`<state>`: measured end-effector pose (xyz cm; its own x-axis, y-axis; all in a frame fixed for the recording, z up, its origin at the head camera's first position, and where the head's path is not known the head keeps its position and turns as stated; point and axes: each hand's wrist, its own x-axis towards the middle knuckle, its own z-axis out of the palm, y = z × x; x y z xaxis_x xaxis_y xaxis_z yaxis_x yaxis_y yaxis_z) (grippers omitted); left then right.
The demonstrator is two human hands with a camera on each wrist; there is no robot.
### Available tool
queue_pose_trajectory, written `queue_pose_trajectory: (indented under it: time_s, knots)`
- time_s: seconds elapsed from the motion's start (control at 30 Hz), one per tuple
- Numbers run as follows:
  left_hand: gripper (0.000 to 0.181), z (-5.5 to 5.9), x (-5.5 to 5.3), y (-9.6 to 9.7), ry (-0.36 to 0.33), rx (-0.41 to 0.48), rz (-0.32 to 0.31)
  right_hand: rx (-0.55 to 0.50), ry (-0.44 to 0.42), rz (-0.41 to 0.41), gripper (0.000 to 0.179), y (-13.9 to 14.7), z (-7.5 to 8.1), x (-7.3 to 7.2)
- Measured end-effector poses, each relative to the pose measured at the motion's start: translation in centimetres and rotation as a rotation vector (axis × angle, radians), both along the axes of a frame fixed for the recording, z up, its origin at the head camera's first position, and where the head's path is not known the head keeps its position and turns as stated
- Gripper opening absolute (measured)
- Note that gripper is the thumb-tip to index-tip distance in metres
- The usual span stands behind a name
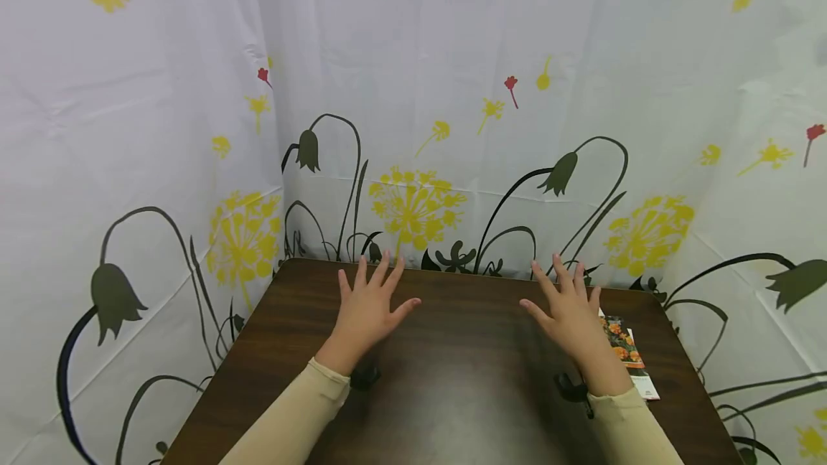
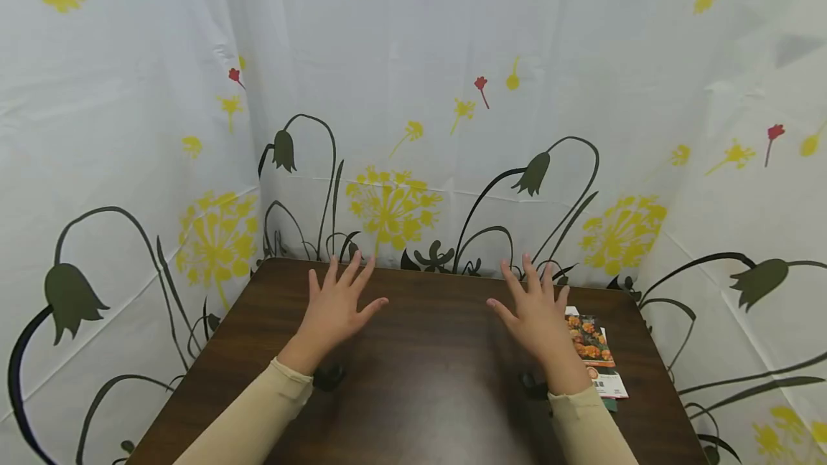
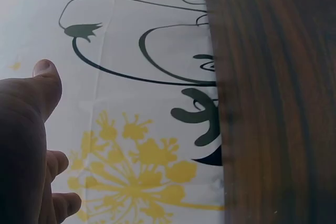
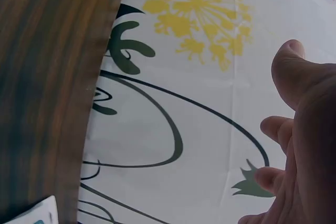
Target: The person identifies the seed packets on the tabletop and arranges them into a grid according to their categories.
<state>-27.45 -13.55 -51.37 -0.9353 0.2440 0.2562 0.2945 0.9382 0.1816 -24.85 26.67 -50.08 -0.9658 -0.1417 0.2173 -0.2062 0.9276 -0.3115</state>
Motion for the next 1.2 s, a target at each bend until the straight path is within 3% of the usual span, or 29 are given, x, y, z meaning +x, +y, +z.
queue_pose_trajectory:
  time_s: [0.4,0.63,0.87,1.2]
  knots:
    - [0.092,-1.7,0.6,1.5,-0.027,0.049,-0.019,-0.070,0.005,-0.040,0.083,0.8,-2.0,1.3]
    - [0.092,-2.9,1.1,2.5,-0.083,0.068,-0.048,-0.080,-0.009,-0.045,0.084,0.9,-3.2,1.9]
    - [0.090,-3.4,1.9,3.2,-0.099,0.100,-0.069,-0.082,-0.014,-0.065,0.082,1.1,-3.7,2.6]
    - [0.090,-4.3,2.1,4.7,-0.114,0.159,-0.128,-0.106,-0.005,-0.094,0.079,1.8,-4.9,3.7]
